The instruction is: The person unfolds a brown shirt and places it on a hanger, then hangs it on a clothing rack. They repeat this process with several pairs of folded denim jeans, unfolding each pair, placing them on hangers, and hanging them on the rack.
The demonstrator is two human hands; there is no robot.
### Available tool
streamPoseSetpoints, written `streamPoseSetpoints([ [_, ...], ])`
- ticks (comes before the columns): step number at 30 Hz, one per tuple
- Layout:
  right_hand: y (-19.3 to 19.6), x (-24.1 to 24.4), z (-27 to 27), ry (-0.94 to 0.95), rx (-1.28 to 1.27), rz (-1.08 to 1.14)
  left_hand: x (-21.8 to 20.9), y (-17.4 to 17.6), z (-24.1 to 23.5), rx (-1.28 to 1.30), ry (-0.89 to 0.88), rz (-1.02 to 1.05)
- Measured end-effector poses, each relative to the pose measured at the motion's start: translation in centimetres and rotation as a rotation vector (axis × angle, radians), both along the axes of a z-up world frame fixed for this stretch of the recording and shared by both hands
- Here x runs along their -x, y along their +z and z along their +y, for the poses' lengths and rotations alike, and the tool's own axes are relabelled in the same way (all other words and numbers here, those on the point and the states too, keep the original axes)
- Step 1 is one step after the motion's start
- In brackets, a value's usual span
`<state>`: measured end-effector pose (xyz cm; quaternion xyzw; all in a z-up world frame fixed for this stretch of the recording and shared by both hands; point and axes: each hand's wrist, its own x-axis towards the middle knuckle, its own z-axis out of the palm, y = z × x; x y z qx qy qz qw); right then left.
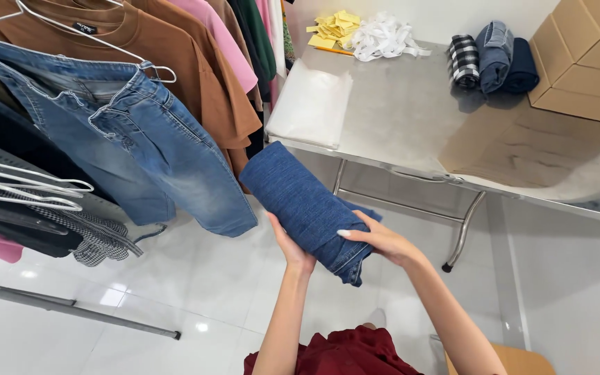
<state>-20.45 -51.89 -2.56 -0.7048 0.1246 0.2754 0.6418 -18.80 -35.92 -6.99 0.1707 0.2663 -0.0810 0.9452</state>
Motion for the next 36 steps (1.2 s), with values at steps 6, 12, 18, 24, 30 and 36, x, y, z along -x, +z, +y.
streamPoseSetpoints([
  [6,-1.0,-0.2,0.0,-0.113,0.165,-0.503,0.4,4.7,1.0,-0.302,-0.111,-0.101],
  [12,-4.4,-2.1,-1.4,0.174,0.992,-1.554,1.7,6.0,1.9,-0.281,-0.077,-0.199],
  [18,-2.9,-0.2,1.1,0.288,0.484,-1.502,0.2,1.6,4.1,-0.068,0.155,-0.068],
  [24,-10.2,-1.1,-2.4,-0.174,-0.267,-0.343,1.5,2.1,4.8,0.077,0.198,-0.076],
  [30,-3.2,2.2,1.9,-0.163,-0.116,-0.287,1.3,0.5,4.7,-0.063,0.147,-0.124],
  [36,-2.9,2.0,4.2,-0.338,-0.033,-0.612,2.7,3.2,5.0,-0.355,0.057,-0.192],
])
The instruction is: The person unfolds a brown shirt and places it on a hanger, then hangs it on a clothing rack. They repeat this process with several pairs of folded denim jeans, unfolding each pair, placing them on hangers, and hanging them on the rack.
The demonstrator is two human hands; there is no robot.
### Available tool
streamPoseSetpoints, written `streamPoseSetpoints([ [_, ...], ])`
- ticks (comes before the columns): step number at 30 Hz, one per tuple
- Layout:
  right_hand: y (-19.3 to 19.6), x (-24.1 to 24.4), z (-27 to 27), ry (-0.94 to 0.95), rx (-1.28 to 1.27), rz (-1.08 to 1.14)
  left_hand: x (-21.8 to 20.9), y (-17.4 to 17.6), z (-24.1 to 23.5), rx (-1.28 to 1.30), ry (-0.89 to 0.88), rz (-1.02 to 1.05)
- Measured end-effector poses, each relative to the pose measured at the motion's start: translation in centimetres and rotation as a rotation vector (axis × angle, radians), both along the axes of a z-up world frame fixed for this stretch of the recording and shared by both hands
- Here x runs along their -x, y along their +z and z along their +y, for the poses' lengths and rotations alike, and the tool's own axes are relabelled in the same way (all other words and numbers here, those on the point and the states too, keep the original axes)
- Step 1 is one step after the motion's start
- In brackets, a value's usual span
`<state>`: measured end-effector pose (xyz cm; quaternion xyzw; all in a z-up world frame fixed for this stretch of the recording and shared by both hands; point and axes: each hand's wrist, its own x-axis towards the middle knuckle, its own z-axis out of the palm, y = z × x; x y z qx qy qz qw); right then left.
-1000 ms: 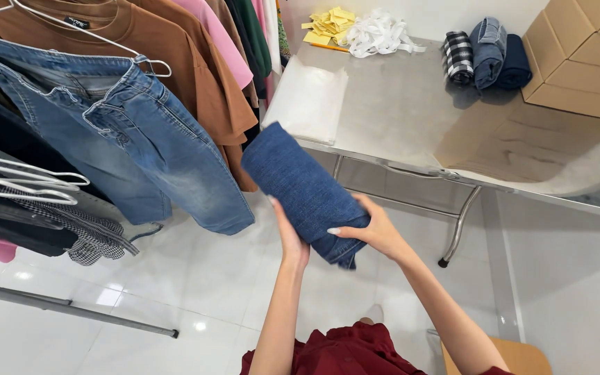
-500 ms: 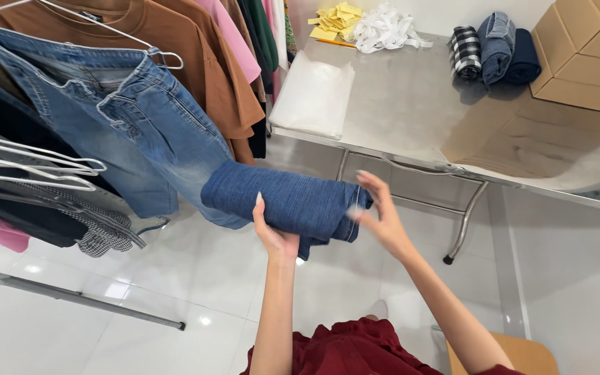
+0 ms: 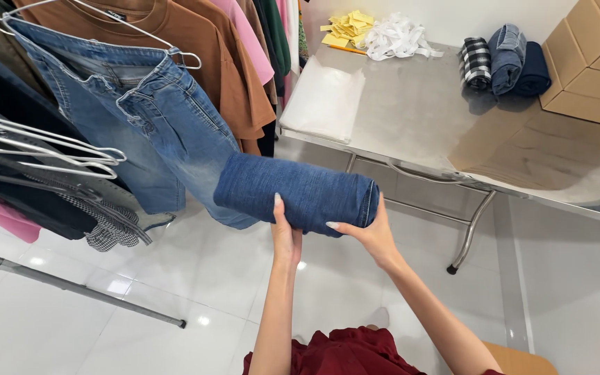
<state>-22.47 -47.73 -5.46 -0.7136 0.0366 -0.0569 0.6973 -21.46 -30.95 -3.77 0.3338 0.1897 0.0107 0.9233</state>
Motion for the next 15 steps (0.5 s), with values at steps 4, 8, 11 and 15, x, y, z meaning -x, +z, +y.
streamPoseSetpoints([
  [4,-1.2,-1.4,-0.8,0.034,0.272,-0.387,0.2,-0.4,0.4,0.003,-0.079,0.009],
  [8,-1.7,-1.4,-0.2,0.278,0.612,-1.148,-0.5,-2.7,0.7,0.312,-0.008,-0.045],
  [11,-0.3,-1.0,0.9,0.330,0.684,-1.242,-0.3,-2.5,1.1,0.385,0.016,-0.013],
  [15,-0.9,-1.0,0.2,0.620,0.236,-0.598,-0.1,-2.4,1.2,0.382,0.019,0.013],
])
